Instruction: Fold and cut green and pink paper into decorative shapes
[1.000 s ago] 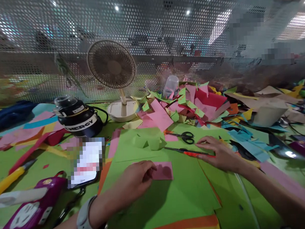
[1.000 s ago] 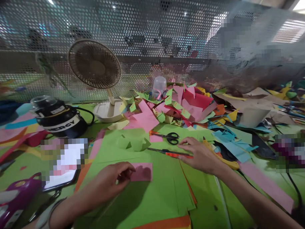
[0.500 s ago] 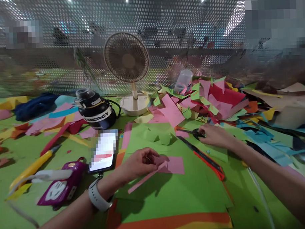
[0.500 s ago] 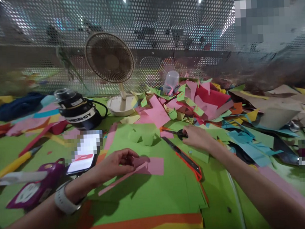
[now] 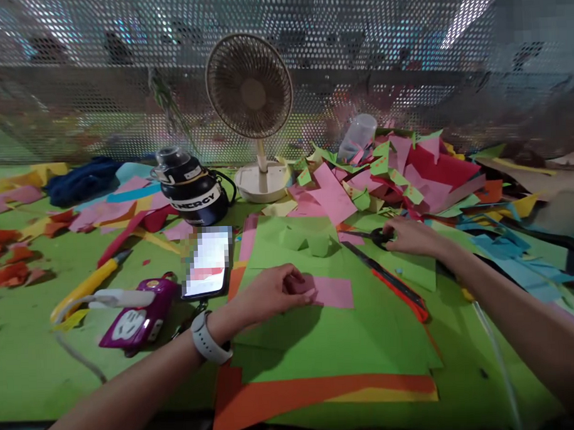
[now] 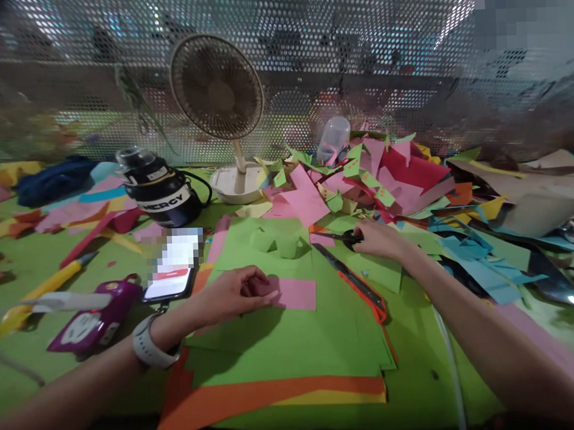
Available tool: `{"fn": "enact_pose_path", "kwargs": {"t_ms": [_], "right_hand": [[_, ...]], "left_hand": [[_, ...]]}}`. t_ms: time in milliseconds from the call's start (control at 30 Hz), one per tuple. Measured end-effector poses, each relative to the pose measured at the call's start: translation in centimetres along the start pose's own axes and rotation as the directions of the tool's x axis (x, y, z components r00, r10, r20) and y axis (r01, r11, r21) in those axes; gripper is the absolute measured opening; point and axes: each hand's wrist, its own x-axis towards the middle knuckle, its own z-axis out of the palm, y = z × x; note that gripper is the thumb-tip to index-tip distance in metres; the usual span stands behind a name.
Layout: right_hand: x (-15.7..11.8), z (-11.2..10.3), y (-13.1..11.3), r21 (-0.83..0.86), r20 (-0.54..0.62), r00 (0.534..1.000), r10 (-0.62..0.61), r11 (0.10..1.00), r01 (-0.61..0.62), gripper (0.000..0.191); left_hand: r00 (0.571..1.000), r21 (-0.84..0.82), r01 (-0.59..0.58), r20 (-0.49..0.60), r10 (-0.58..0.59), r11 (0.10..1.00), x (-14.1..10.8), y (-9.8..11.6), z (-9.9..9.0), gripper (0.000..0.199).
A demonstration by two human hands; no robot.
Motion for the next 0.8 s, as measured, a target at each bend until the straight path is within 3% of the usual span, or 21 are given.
{"fn": "enact_pose_path", "kwargs": {"t_ms": [167, 400, 533, 700, 800], "right_hand": [[0.2, -0.7, -0.1, 0.019, 0.049, 0.998, -0.048, 0.999, 0.047, 0.028], [0.0, -1.3, -0.6, 0.039, 0.081, 0.995, -0.065, 0.997, 0.062, 0.027], [0.2, -1.5, -0.7, 0.065, 0.091, 0.994, -0.067, 0.996, 0.061, 0.028], [0.1, -1.5, -0.5, 0.128, 0.085, 0.993, -0.084, 0.989, 0.072, 0.028], [0.3, -1.3, -0.1, 0.186, 0.094, 0.992, -0.083, 0.980, 0.064, 0.022]], "left_hand": [[0.999, 0.006, -0.012, 0.034, 0.012, 1.000, 0.2, 0.1, 0.3, 0.030], [0.990, -0.386, 0.119, 0.121, -0.078, 0.915, 0.8, -0.3, 0.7, 0.034], [0.992, -0.572, 0.127, 0.082, -0.097, 0.810, 1.2, -0.3, 0.8, 0.034], [0.979, -0.827, 0.172, 0.083, -0.187, 0.535, 1.2, -0.2, 1.2, 0.032], [0.972, -0.879, 0.183, 0.096, -0.213, 0.440, 1.2, 0.1, 1.5, 0.026]]}}
